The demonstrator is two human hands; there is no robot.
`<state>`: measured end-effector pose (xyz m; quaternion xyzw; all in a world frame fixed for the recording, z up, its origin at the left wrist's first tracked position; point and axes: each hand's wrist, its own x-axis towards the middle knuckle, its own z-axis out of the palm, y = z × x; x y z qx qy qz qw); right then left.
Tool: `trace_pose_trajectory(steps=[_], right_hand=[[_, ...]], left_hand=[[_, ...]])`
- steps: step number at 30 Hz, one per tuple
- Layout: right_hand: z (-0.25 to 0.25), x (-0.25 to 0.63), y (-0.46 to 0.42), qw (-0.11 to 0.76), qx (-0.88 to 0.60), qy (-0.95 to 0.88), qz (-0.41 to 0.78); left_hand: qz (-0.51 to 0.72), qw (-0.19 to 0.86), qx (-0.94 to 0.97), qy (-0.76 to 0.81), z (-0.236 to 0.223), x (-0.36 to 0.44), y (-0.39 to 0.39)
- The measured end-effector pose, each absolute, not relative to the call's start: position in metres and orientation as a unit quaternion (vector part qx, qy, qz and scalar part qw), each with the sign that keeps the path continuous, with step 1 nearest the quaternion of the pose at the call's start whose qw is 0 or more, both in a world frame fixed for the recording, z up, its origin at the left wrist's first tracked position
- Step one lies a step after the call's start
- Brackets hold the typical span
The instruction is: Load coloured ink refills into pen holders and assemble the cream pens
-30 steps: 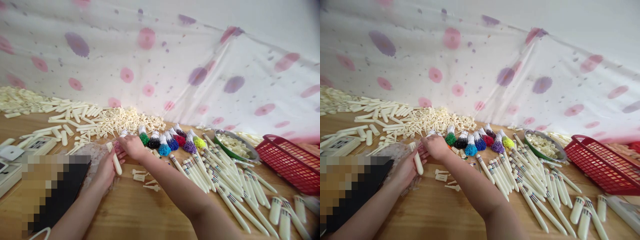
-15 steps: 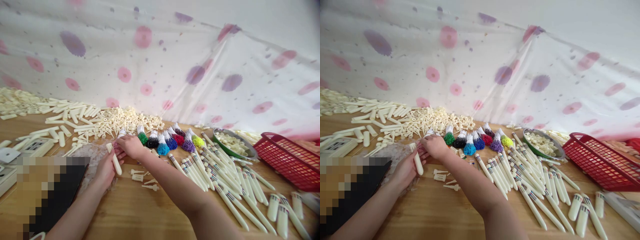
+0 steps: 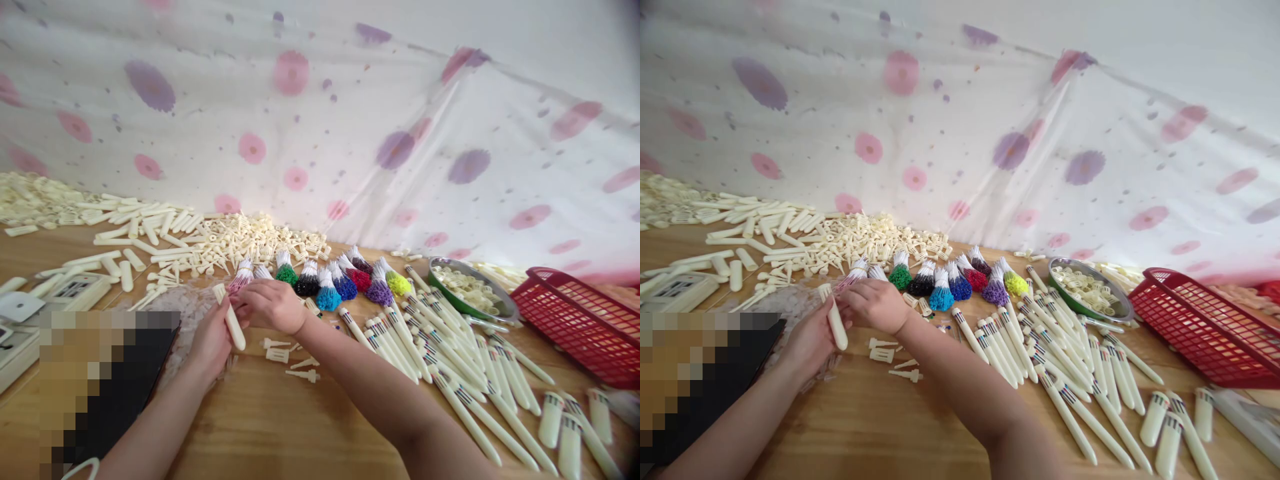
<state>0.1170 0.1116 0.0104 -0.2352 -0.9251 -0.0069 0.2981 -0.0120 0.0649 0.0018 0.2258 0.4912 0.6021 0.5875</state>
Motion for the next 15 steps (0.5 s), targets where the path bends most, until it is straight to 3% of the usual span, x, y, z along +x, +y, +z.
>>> trace_pose_trajectory(steps=[3, 8, 11, 15], right_hand=[[0.02, 0.135, 0.094, 0.503, -0.354, -0.784, 0.084], [0.043, 0.166, 0.071, 0.677, -0.404, -0.544, 0.287], [0.051, 0.177, 0.058, 0.719, -0.388, -0.473, 0.33], [0.051, 0.179, 0.04, 0.712, -0.391, -0.488, 0.32]], left_hand=[[0.587, 0.584, 0.269, 0.492, 0.005, -0.014, 0.057], [0.495, 0.539, 0.459, 0.504, -0.001, -0.009, 0.038], [0.435, 0.475, 0.55, 0.532, -0.01, -0.004, 0.03], [0.42, 0.439, 0.573, 0.55, -0.019, 0.001, 0.025]])
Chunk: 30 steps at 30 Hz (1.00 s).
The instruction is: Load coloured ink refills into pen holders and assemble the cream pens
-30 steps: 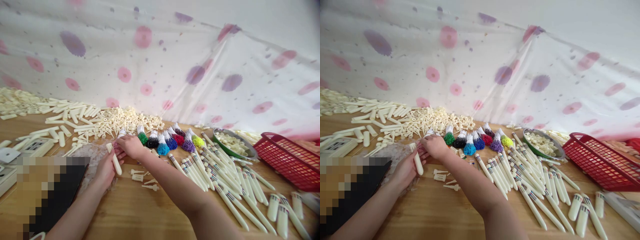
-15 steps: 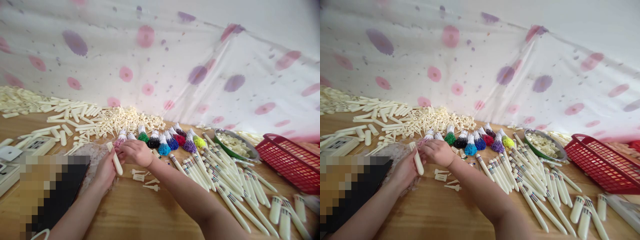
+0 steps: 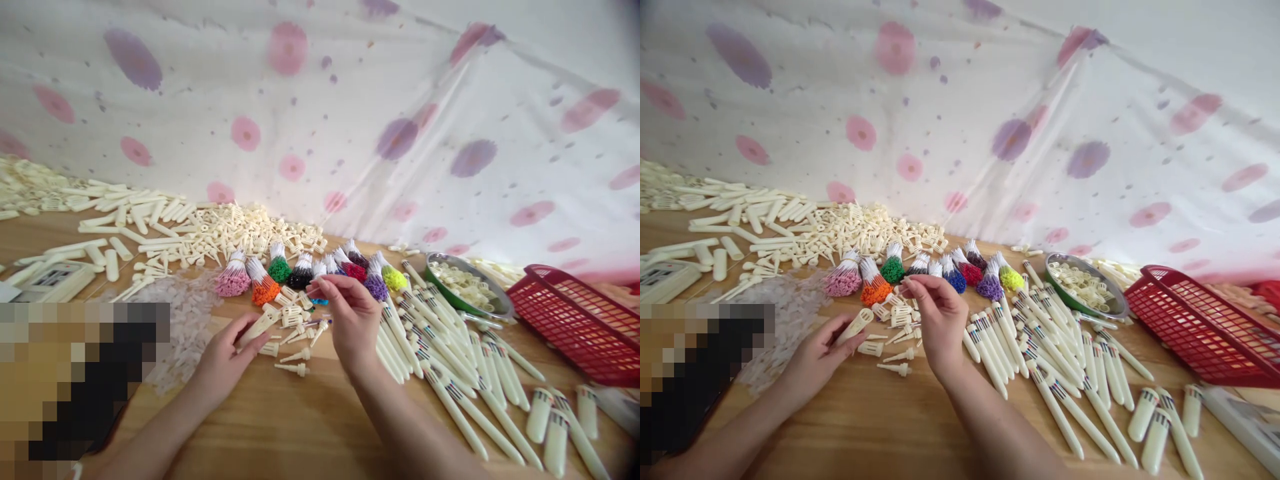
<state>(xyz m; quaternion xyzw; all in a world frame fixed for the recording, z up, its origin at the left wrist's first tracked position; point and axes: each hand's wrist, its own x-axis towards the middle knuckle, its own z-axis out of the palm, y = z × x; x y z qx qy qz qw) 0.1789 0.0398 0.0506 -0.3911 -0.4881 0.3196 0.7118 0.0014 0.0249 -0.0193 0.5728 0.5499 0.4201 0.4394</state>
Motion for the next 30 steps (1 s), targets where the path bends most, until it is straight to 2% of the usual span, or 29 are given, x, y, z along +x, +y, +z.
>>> trace_pose_trajectory(steps=[13, 30], right_hand=[[0.045, 0.176, 0.024, 0.657, -0.396, -0.567, 0.299], [0.038, 0.168, 0.016, 0.606, -0.377, -0.686, 0.142]], left_hand=[[0.437, 0.427, 0.582, 0.536, -0.018, 0.003, 0.023], [0.447, 0.422, 0.591, 0.522, -0.017, 0.004, 0.024]])
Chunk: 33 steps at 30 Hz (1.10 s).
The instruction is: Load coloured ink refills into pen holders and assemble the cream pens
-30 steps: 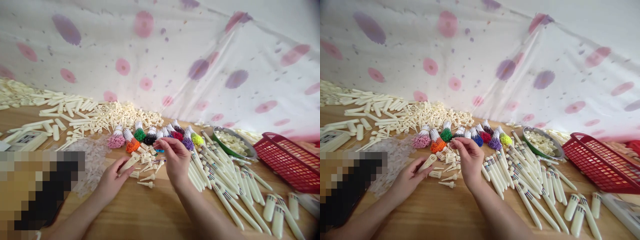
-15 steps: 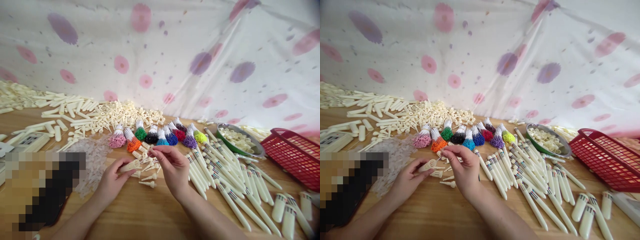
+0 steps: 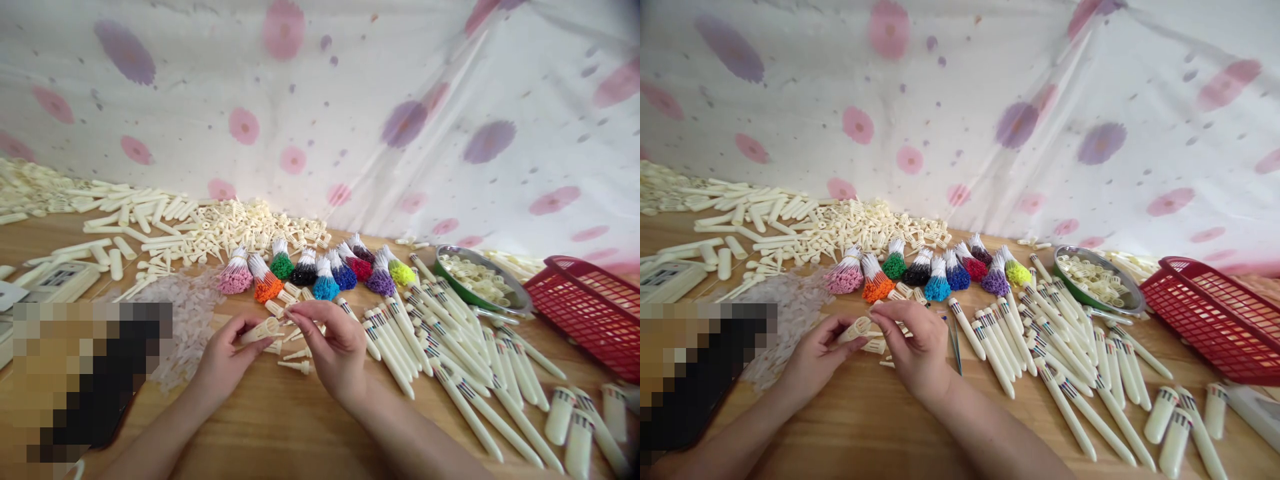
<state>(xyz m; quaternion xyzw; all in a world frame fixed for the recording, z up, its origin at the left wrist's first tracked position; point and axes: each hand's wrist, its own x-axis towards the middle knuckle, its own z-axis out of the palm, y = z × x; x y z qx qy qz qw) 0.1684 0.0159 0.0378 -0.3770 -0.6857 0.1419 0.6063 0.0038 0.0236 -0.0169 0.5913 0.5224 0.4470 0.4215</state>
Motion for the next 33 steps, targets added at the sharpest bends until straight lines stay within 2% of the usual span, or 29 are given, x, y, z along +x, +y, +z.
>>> trace_pose_trajectory(steps=[12, 21, 26, 33], right_hand=[[0.039, 0.17, 0.015, 0.596, -0.32, -0.73, 0.094], [0.03, 0.167, 0.025, 0.515, -0.411, -0.735, 0.161], [0.034, 0.175, 0.031, 0.429, -0.392, -0.742, 0.336], [0.05, 0.198, 0.037, 0.312, -0.345, -0.753, 0.465]], left_hand=[[0.431, 0.495, 0.573, 0.491, -0.006, 0.007, 0.021], [0.405, 0.515, 0.579, 0.485, -0.008, 0.008, 0.023], [0.362, 0.565, 0.579, 0.463, -0.009, 0.005, 0.02], [0.299, 0.66, 0.539, 0.429, 0.004, 0.003, 0.017]])
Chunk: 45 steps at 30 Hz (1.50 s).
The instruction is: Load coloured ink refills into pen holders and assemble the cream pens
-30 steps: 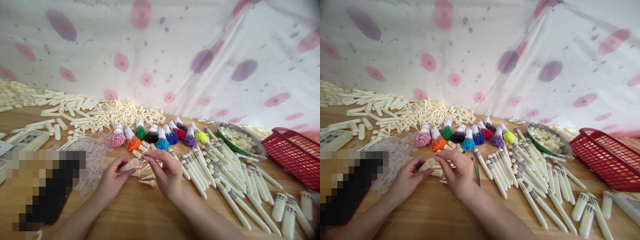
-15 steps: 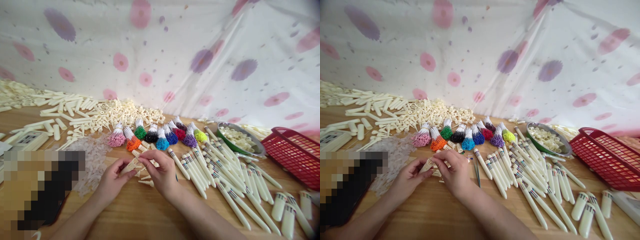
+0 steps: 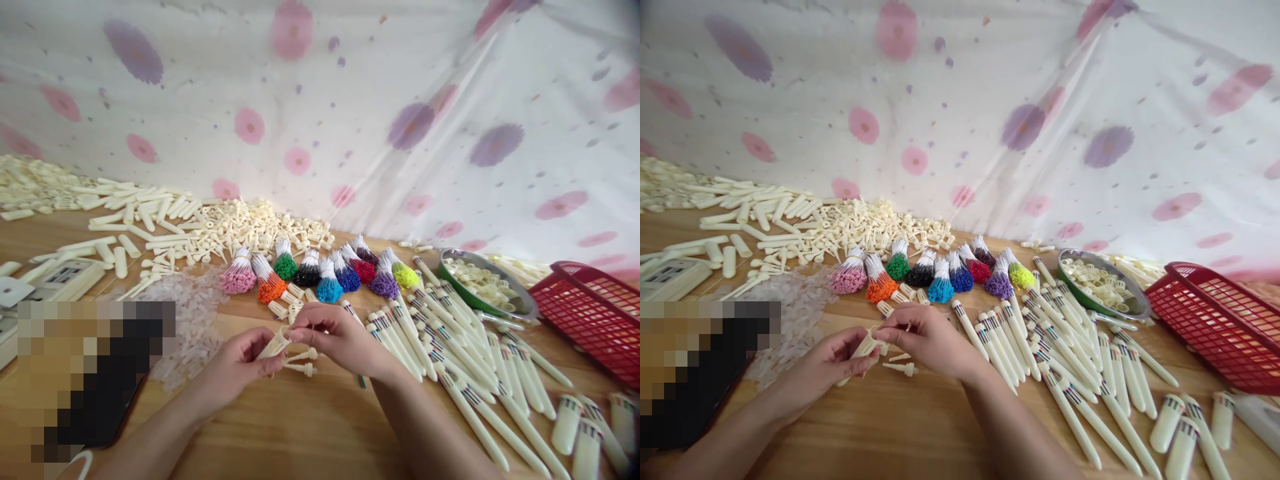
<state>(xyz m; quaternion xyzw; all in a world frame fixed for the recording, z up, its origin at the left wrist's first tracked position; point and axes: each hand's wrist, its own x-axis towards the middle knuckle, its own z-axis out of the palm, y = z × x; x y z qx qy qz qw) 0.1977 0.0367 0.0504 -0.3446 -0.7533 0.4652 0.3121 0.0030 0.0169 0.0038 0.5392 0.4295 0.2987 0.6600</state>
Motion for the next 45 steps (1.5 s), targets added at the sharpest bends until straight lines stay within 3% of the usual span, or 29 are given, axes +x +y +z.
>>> trace_pose_trajectory(steps=[7, 24, 36, 45], right_hand=[[0.043, 0.203, 0.04, 0.323, -0.308, -0.694, 0.564], [0.055, 0.194, 0.03, 0.327, -0.348, -0.78, 0.405], [0.05, 0.193, 0.033, 0.351, -0.345, -0.697, 0.521], [0.05, 0.193, 0.032, 0.353, -0.371, -0.715, 0.475]], left_hand=[[0.285, 0.695, 0.508, 0.422, 0.014, 0.005, 0.014], [0.274, 0.75, 0.462, 0.385, 0.015, 0.002, 0.011], [0.268, 0.756, 0.459, 0.382, 0.015, 0.0, 0.011], [0.263, 0.759, 0.462, 0.377, 0.013, 0.0, 0.011]])
